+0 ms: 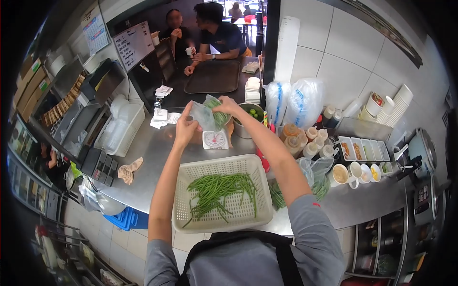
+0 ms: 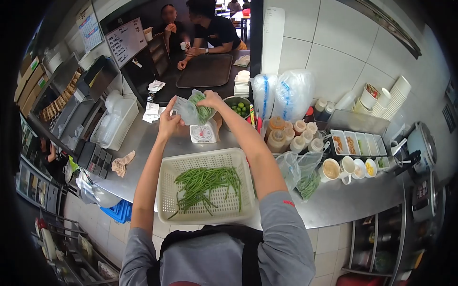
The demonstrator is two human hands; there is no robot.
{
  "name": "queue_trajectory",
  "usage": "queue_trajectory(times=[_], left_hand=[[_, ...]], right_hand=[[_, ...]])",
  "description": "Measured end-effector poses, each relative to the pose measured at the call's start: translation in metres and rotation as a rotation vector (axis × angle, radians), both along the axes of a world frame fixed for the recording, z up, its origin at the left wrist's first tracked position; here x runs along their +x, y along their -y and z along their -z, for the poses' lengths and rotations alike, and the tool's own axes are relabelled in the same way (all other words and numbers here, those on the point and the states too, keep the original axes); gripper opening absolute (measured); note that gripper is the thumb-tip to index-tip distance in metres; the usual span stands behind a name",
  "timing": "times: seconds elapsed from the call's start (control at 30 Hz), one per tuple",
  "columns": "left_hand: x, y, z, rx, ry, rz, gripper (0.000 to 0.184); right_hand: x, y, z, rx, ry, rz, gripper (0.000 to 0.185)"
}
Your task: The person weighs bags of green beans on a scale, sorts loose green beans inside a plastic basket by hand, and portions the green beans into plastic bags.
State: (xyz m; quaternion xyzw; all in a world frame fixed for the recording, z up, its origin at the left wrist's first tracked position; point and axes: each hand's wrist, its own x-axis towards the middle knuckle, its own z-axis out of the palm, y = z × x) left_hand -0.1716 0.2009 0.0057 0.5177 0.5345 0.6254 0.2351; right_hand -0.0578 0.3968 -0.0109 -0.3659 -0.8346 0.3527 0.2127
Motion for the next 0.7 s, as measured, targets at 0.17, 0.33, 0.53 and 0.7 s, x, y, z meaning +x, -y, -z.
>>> queue_trajectory(times=[0.17,0.33,0.53,0.7], left_hand=[[-0.018,-0.011,0.013,-0.037,0.162,-0.056,0.065],[-0.026,-0.001,0.026,-0.055,0.182,-0.059,0.059],[-0.032,0.017,0.038,-0.026,0.147,-0.083,0.044],[-0.031,0.040,0.045,-0.034,0.044,-0.143,0.031]], right_hand=[[-0.032,-0.024,0.011,-0.030,0.131,-0.012,0.063],[-0.026,-0.016,0.009,0.027,0.166,0.085,0.053],[-0.017,-0.030,0.017,0.055,0.077,0.048,0.047],[-0.006,-0.029,0.018,0.186,-0.182,0.140,0.034]])
